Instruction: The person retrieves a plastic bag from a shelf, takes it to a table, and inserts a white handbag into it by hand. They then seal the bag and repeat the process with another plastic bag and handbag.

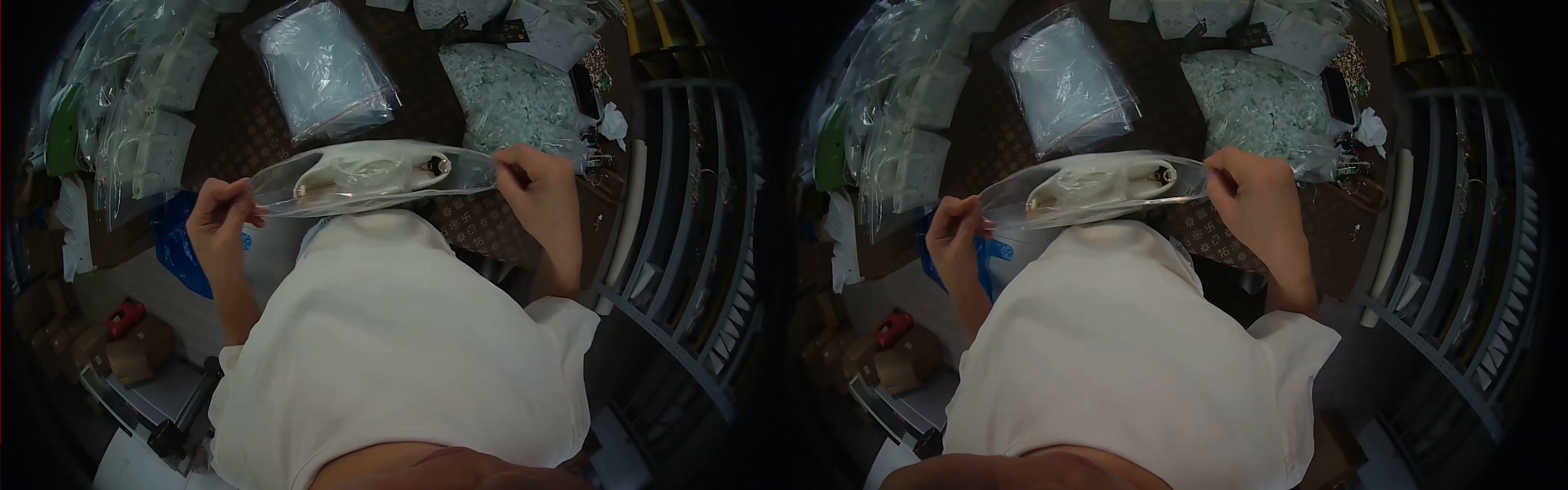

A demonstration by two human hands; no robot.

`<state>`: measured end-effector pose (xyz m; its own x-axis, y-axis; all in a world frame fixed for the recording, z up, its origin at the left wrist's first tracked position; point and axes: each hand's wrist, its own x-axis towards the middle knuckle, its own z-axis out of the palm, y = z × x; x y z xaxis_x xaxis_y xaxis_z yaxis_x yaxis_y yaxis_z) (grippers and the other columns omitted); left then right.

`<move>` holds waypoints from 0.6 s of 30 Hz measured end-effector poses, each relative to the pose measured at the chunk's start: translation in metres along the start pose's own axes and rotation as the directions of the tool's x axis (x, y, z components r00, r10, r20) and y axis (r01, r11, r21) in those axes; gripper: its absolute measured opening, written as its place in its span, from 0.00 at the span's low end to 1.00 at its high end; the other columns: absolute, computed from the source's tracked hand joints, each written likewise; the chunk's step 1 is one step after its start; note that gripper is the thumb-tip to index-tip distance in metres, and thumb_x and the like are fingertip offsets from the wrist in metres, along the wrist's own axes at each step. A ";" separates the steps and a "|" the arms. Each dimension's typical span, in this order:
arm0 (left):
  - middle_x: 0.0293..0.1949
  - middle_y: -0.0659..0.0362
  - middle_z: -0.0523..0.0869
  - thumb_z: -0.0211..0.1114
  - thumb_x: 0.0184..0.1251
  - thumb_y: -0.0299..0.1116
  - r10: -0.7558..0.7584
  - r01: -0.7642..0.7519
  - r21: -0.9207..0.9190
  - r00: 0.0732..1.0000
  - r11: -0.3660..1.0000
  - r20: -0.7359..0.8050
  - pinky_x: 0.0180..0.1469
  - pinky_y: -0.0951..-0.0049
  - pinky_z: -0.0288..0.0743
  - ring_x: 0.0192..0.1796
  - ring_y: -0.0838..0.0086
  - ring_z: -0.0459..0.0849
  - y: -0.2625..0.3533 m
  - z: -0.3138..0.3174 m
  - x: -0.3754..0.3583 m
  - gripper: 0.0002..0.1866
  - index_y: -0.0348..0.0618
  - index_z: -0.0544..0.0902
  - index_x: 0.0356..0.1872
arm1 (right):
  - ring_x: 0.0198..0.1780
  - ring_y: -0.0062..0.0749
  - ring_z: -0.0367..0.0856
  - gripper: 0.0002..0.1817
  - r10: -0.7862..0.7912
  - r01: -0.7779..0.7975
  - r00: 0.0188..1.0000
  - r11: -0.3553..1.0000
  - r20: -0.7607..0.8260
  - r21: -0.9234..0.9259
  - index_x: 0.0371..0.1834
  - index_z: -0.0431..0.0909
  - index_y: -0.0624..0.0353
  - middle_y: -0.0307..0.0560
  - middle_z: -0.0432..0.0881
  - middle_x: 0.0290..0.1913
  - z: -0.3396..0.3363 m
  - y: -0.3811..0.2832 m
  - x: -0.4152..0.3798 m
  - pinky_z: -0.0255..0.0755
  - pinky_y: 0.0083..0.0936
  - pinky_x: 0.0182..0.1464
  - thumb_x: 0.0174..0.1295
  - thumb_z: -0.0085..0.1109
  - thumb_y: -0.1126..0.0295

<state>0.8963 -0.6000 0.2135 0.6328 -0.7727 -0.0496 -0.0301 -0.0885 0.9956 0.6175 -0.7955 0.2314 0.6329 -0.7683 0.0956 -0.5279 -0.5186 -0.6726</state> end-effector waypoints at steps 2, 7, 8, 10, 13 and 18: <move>0.24 0.59 0.79 0.57 0.57 0.19 0.042 -0.040 0.027 0.995 0.999 -0.089 0.25 0.84 0.75 0.23 0.80 0.79 0.004 -0.011 0.003 0.03 0.34 0.78 0.32 | 0.19 0.20 0.75 0.04 -0.005 -0.011 0.992 0.991 0.122 0.134 0.28 0.77 0.66 0.46 0.77 0.19 -0.008 -0.012 0.000 0.66 0.16 0.23 0.47 0.55 0.80; 0.25 0.57 0.81 0.56 0.55 0.18 -0.101 0.097 0.104 0.994 0.990 0.033 0.28 0.83 0.78 0.26 0.79 0.81 -0.020 -0.021 0.010 0.04 0.34 0.77 0.32 | 0.20 0.23 0.75 0.05 -0.053 0.016 0.975 0.985 0.214 0.169 0.29 0.78 0.64 0.47 0.77 0.18 0.023 0.012 0.009 0.67 0.18 0.23 0.47 0.56 0.80; 0.25 0.57 0.81 0.56 0.55 0.18 -0.104 0.100 0.108 0.994 0.989 0.031 0.28 0.83 0.78 0.26 0.79 0.81 -0.020 -0.022 0.010 0.04 0.34 0.77 0.32 | 0.20 0.28 0.77 0.07 -0.031 -0.023 0.971 0.975 0.238 0.221 0.30 0.78 0.62 0.49 0.77 0.18 0.027 0.015 0.009 0.69 0.22 0.24 0.46 0.58 0.79; 0.26 0.55 0.81 0.55 0.55 0.18 -0.141 0.139 0.214 0.990 0.967 -0.006 0.30 0.82 0.79 0.27 0.78 0.82 -0.018 -0.022 0.006 0.05 0.33 0.77 0.32 | 0.22 0.27 0.77 0.07 0.004 -0.142 0.941 0.912 0.338 0.384 0.31 0.79 0.61 0.47 0.77 0.21 0.027 0.025 0.010 0.69 0.22 0.25 0.47 0.58 0.80; 0.26 0.56 0.81 0.55 0.54 0.18 -0.185 0.189 0.229 0.982 0.955 -0.041 0.32 0.82 0.79 0.27 0.78 0.82 -0.021 -0.028 0.009 0.06 0.33 0.77 0.32 | 0.25 0.27 0.77 0.08 -0.127 -0.088 0.910 0.870 0.394 0.485 0.32 0.79 0.61 0.44 0.76 0.25 0.030 0.034 0.015 0.69 0.21 0.27 0.47 0.60 0.80; 0.33 0.56 0.81 0.59 0.54 0.21 -0.163 0.102 0.515 0.984 0.851 0.074 0.36 0.78 0.76 0.33 0.77 0.80 0.000 -0.034 0.013 0.08 0.35 0.78 0.36 | 0.30 0.29 0.74 0.06 -0.311 0.238 0.930 0.916 0.197 0.322 0.28 0.77 0.61 0.42 0.73 0.29 0.044 0.044 0.018 0.69 0.20 0.29 0.46 0.60 0.81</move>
<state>0.9302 -0.5886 0.2153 0.5699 -0.7924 -0.2173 -0.3590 -0.4780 0.8016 0.6305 -0.8155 0.1709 0.8643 -0.4791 0.1532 -0.1506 -0.5370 -0.8300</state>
